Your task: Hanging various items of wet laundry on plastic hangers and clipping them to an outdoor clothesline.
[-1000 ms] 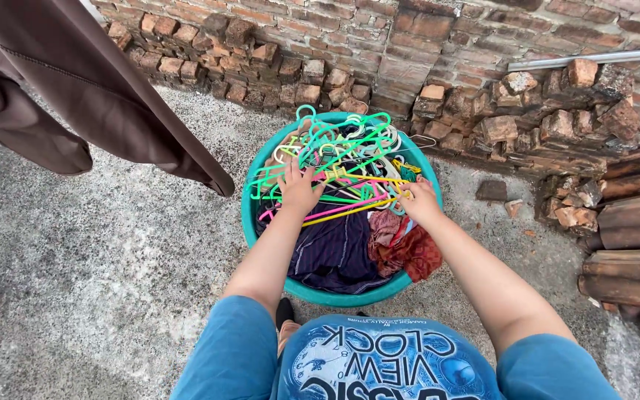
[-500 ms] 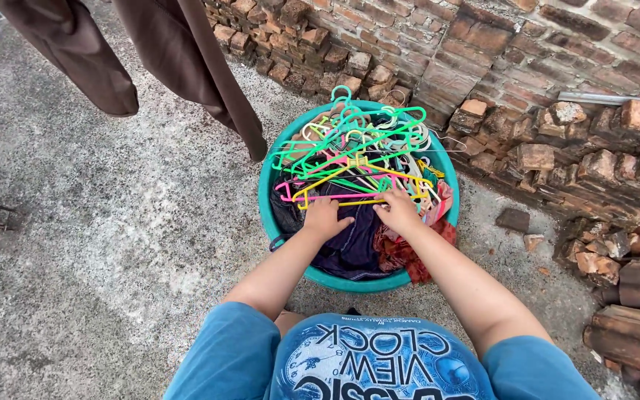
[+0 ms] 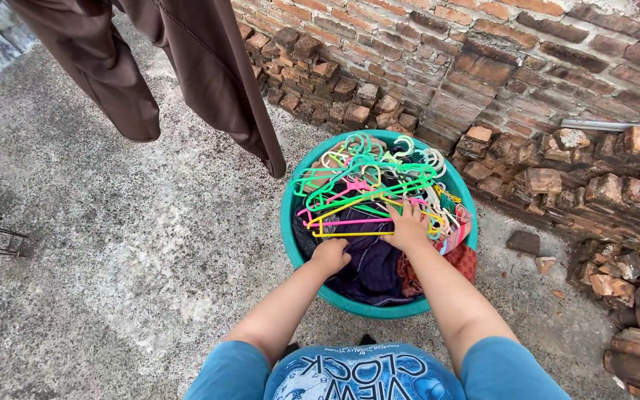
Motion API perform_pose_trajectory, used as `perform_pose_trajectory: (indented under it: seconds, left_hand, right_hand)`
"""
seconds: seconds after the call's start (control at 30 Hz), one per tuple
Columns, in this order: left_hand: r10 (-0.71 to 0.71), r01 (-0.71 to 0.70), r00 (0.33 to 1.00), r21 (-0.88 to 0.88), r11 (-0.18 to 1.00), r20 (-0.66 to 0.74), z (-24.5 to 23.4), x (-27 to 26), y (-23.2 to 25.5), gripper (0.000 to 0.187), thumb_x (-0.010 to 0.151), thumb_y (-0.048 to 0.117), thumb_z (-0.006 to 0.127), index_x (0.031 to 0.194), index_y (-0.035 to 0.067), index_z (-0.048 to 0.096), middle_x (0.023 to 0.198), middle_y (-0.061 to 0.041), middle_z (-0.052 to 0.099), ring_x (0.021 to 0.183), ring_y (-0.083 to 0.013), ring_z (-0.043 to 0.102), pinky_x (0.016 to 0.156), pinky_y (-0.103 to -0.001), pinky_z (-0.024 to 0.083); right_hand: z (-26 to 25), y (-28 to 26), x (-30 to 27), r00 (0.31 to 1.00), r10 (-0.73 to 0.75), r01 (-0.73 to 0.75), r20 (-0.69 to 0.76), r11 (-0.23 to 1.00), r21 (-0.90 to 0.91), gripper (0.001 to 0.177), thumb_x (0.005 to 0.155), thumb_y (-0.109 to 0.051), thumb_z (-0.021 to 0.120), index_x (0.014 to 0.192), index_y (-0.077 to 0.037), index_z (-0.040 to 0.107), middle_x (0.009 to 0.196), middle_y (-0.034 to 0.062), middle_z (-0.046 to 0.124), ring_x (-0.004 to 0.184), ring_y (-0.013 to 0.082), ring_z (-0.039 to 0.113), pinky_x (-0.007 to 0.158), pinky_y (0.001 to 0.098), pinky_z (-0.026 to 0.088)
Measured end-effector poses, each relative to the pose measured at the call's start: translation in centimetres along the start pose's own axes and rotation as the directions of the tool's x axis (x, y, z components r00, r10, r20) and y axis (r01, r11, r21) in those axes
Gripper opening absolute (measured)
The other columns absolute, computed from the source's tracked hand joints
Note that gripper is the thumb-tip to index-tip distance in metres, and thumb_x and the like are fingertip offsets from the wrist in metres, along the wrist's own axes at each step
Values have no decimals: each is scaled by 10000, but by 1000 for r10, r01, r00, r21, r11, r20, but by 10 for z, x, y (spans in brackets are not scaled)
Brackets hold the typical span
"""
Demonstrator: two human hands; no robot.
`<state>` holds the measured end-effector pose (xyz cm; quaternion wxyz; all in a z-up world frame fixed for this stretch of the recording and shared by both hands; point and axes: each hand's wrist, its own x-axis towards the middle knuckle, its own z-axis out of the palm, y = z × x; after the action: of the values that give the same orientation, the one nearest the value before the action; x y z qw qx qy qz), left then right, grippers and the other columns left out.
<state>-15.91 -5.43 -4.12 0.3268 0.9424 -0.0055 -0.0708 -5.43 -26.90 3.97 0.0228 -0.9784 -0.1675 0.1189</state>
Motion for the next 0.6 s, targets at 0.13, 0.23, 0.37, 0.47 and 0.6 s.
perform_pose_trajectory:
  seconds: [0.13, 0.23, 0.37, 0.47, 0.6]
  left_hand:
    - [104, -106, 994, 104, 989, 20, -18, 0, -9, 272, 829, 287, 635, 875, 29, 708, 898, -208, 702, 886, -421, 676, 816, -542, 537]
    - [209, -211, 978, 110, 971, 26, -41, -2, 2, 282, 844, 302, 596, 851, 36, 691, 870, -215, 704, 870, -425, 678, 811, -556, 532]
    - [282, -295, 953, 136, 946, 106, -70, -22, 37, 286, 842, 301, 583, 817, 39, 696, 848, -204, 707, 859, -427, 677, 797, -559, 535]
    - [316, -337, 935, 121, 934, 161, -71, -34, 49, 280, 841, 293, 573, 801, 43, 695, 828, -204, 701, 841, -430, 675, 787, -556, 536]
    - [383, -370, 914, -108, 923, 135, -70, -48, 55, 275, 841, 274, 560, 797, 35, 689, 822, -219, 684, 823, -436, 668, 766, -541, 535]
  right_hand:
    - [0, 14, 8, 997, 32, -29, -70, 999, 45, 874, 653, -592, 878, 1411, -288, 568, 1605, 104, 342, 1484, 373, 277, 1129, 658, 266]
    - [3, 40, 22, 988, 105, -90, -118, 988, 126, 760, 681, -601, 848, 1338, -268, 660, 1608, 86, 375, 1491, 345, 319, 1122, 644, 304]
    - [-4, 43, 15, 973, 197, -168, -122, 962, 218, 683, 736, -593, 814, 1323, -269, 687, 1598, 86, 414, 1453, 355, 385, 1114, 623, 352]
    - [2, 34, 10, 970, 191, -152, -150, 959, 238, 722, 723, -601, 831, 1334, -255, 659, 1609, 103, 389, 1431, 377, 401, 1100, 626, 366]
    - [-22, 6, -10, 968, 146, -120, -203, 984, 135, 873, 640, -545, 900, 1389, -265, 549, 1613, 156, 292, 1420, 416, 359, 1050, 662, 352]
